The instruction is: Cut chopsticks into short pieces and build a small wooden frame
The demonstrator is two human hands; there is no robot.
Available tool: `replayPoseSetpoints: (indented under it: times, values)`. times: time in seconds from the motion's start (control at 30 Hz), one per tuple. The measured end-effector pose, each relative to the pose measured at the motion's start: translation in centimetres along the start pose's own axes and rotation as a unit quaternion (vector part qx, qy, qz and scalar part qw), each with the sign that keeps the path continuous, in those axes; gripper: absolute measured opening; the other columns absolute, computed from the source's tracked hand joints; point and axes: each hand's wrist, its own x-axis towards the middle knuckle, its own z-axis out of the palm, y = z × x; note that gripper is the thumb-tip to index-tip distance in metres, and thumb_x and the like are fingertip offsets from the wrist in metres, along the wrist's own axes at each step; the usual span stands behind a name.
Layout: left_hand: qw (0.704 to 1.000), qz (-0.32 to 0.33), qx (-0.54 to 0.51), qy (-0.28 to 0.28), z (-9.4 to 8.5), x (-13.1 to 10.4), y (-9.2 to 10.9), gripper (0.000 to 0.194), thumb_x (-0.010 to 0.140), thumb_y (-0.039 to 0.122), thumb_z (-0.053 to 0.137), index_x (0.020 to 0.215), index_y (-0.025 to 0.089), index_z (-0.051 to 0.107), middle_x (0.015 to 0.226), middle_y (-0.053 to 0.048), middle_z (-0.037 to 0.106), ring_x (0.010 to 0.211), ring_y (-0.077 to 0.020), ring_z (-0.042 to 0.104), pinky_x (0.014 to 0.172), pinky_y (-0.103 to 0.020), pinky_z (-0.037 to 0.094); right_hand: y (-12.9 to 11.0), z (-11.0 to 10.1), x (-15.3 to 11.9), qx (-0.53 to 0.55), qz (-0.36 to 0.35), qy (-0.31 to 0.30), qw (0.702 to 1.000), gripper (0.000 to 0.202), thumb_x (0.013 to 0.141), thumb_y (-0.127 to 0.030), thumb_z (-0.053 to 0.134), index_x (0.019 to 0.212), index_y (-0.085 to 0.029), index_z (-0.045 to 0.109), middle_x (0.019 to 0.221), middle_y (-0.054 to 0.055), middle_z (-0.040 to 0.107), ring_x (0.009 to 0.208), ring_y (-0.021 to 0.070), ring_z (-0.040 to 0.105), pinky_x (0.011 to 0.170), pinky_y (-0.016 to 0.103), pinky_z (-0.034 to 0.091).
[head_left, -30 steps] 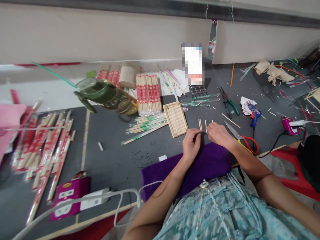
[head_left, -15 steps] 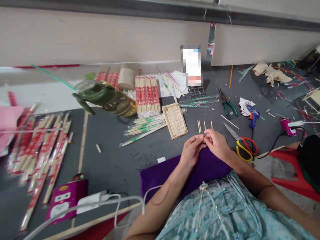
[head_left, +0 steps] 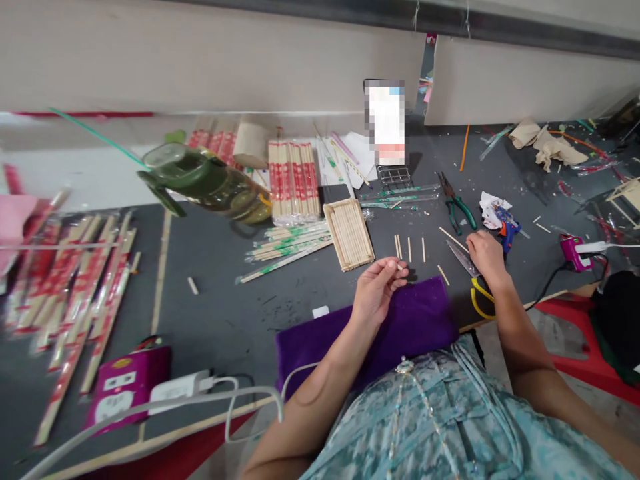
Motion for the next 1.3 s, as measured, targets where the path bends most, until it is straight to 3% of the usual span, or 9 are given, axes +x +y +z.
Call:
replayPoseSetpoints:
  times: [0.13, 0.37, 0.57, 0.8, 1.0, 1.3]
  values:
    - [1.0, 0.011, -0.001, 0.01, 0.1, 0.1, 0.0, 0.038, 0.065, 0.037, 0.093, 0.086, 0.015, 0.071, 0.084, -0.004, 0.077, 0.069, -0.0121, 0.073, 0.056, -0.018, 0.058, -0.4, 0.2, -0.3, 0.032, -0.013, 0.015, 0.999, 0.025, 0.103, -0.026, 0.047, 0.097, -0.02, 0.071, 0.097, 0.009, 0.068, 0.094, 0.0221, 0.06, 0.075, 0.03, 0.039]
    - [1.0, 0.003, -0.014, 0.002, 0.3, 0.4, 0.1, 0.042, 0.06, 0.037, 0.096, 0.088, 0.015, 0.073, 0.085, -0.005, 0.078, 0.071, -0.0127, 0.074, 0.055, -0.017, 0.058, -0.8, -0.2, -0.3, 0.009, -0.057, -0.024, 0.998, 0.027, 0.104, -0.029, 0.048, 0.092, -0.021, 0.071, 0.095, 0.008, 0.067, 0.096, 0.0213, 0.061, 0.071, 0.029, 0.038]
    - [1.0, 0.008, -0.009, -0.01, 0.0, 0.7, 0.0, 0.034, 0.071, 0.036, 0.09, 0.091, 0.014, 0.073, 0.091, -0.008, 0.078, 0.074, -0.0132, 0.074, 0.058, -0.018, 0.059, -1.3, -0.4, -0.4, -0.002, -0.079, -0.019, 0.997, 0.028, 0.104, -0.028, 0.047, 0.091, -0.021, 0.07, 0.094, 0.007, 0.067, 0.096, 0.0209, 0.061, 0.069, 0.029, 0.037]
    - [1.0, -0.011, -0.023, -0.014, 0.3, 0.8, 0.3, 0.035, 0.072, 0.034, 0.09, 0.092, 0.01, 0.075, 0.094, -0.01, 0.078, 0.078, -0.0145, 0.075, 0.06, -0.018, 0.061, -1.4, -0.6, 0.0, 0.006, -0.064, -0.033, 0.997, 0.025, 0.103, -0.027, 0.049, 0.096, -0.022, 0.072, 0.1, 0.006, 0.069, 0.096, 0.019, 0.062, 0.071, 0.028, 0.038]
    - [1.0, -0.015, -0.026, -0.003, 0.5, 0.9, 0.2, 0.031, 0.074, 0.031, 0.089, 0.087, 0.009, 0.073, 0.086, -0.009, 0.077, 0.068, -0.0118, 0.072, 0.052, -0.016, 0.058, -1.4, -0.6, 0.5, -0.017, -0.054, -0.044, 0.997, 0.025, 0.103, -0.026, 0.049, 0.094, -0.022, 0.072, 0.099, 0.006, 0.069, 0.093, 0.0175, 0.062, 0.068, 0.028, 0.035]
    - [1.0, -0.015, -0.021, -0.005, 0.7, 1.1, -0.5, 0.037, 0.071, 0.032, 0.09, 0.093, 0.009, 0.071, 0.082, -0.009, 0.077, 0.068, -0.0156, 0.074, 0.051, -0.019, 0.058, -3.7, -1.0, 0.9, -0.084, -0.045, -0.031, 0.995, 0.026, 0.103, -0.026, 0.048, 0.091, -0.02, 0.07, 0.098, 0.007, 0.068, 0.087, 0.0179, 0.062, 0.06, 0.029, 0.03]
